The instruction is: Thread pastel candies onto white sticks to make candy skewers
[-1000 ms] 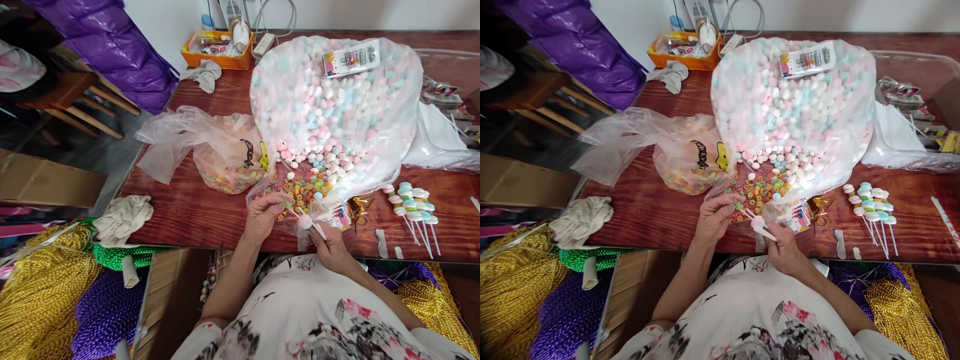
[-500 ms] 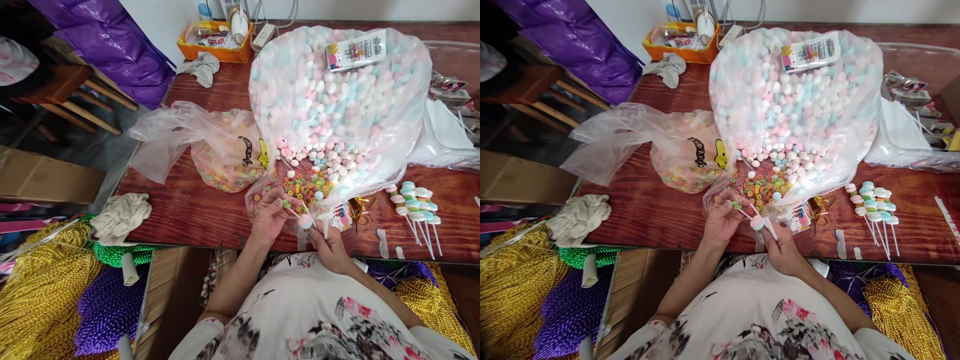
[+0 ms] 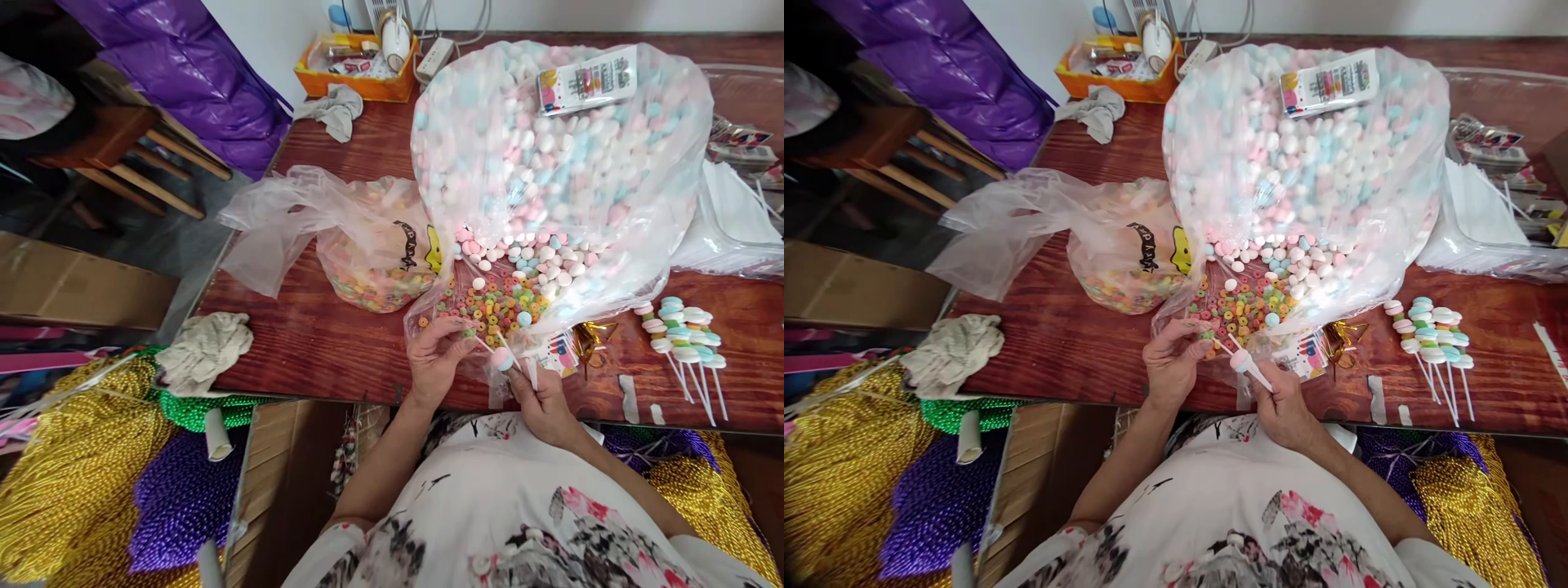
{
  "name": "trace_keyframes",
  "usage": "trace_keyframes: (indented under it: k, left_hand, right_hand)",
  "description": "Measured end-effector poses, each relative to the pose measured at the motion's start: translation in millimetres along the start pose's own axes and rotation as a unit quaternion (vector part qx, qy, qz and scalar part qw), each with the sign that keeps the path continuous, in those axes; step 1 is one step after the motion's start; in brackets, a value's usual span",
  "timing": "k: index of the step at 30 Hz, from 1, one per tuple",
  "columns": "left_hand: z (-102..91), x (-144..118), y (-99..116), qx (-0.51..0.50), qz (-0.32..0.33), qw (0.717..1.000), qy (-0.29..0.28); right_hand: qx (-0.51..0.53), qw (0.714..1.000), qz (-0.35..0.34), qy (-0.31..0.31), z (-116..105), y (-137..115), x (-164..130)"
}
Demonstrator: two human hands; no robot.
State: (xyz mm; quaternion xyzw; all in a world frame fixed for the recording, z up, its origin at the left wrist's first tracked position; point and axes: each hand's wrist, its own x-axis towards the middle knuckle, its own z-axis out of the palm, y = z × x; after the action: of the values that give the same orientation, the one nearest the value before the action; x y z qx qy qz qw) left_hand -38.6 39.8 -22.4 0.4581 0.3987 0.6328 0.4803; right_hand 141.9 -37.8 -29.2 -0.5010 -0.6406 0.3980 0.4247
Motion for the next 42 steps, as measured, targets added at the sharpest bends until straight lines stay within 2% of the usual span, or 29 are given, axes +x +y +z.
trace_keyframes:
  k: [3, 7, 11, 14, 16, 18, 22, 24, 27, 29, 32, 35, 39, 42]
  left_hand:
    - [-4.6, -2, 4, 0.061, 0.039, 0.997, -0.033]
    - [-6.6, -5, 10, 0.061, 0.01, 0.997, -0.037]
    - [-3.3, -5, 13, -0.062, -0.079, 0.994, -0.031]
    - [-1.0, -3, 15, -0.175, -0.154, 0.972, -0.04]
    - [-0.7, -2, 17, -0.206, -0.184, 0.959, -0.062]
    - [-2.1, -1, 20, -0.197, -0.184, 0.959, -0.083]
    - [-11.7, 4, 33, -0.031, -0.126, 0.985, -0.111]
    - [-17.8, 6, 38, 0.037, -0.115, 0.985, -0.126]
    - [-22.1, 3, 35, -0.006, -0.157, 0.976, -0.152]
    - [-21.0, -1, 29, -0.059, -0.168, 0.973, -0.149]
    - [-18.7, -2, 24, -0.057, -0.119, 0.986, -0.105]
    - [-19.2, 10, 27, -0.016, -0.085, 0.993, -0.086]
    - [-14.9, 34, 35, -0.039, -0.143, 0.981, -0.124]
    - [-11.8, 43, 35, -0.077, -0.179, 0.974, -0.116]
  right_hand:
    - [-0.009, 0.999, -0.049, -0.004, 0, 1, 0]
    - [-0.065, 0.994, -0.09, 0.0, -8, 3, 0]
    - [-0.139, 0.978, -0.159, -0.005, -15, 7, -2]
    - [-0.165, 0.967, -0.195, 0.004, -15, 8, -3]
    - [-0.168, 0.966, -0.197, 0.003, -13, 7, -4]
    - [-0.163, 0.968, -0.189, -0.016, -12, 6, -3]
    - [-0.182, 0.967, -0.165, -0.065, -20, 2, -2]
    - [-0.219, 0.959, -0.156, -0.089, -30, -2, -2]
    - [-0.259, 0.948, -0.143, -0.117, -41, -9, -1]
    - [-0.256, 0.953, -0.133, -0.094, -41, -12, 0]
    - [-0.222, 0.967, -0.112, -0.055, -29, -14, 4]
    - [-0.212, 0.969, -0.109, -0.073, -14, -17, 17]
    - [-0.183, 0.972, -0.129, -0.065, -2, -25, 47]
    - [-0.143, 0.982, -0.119, -0.04, 1, -31, 67]
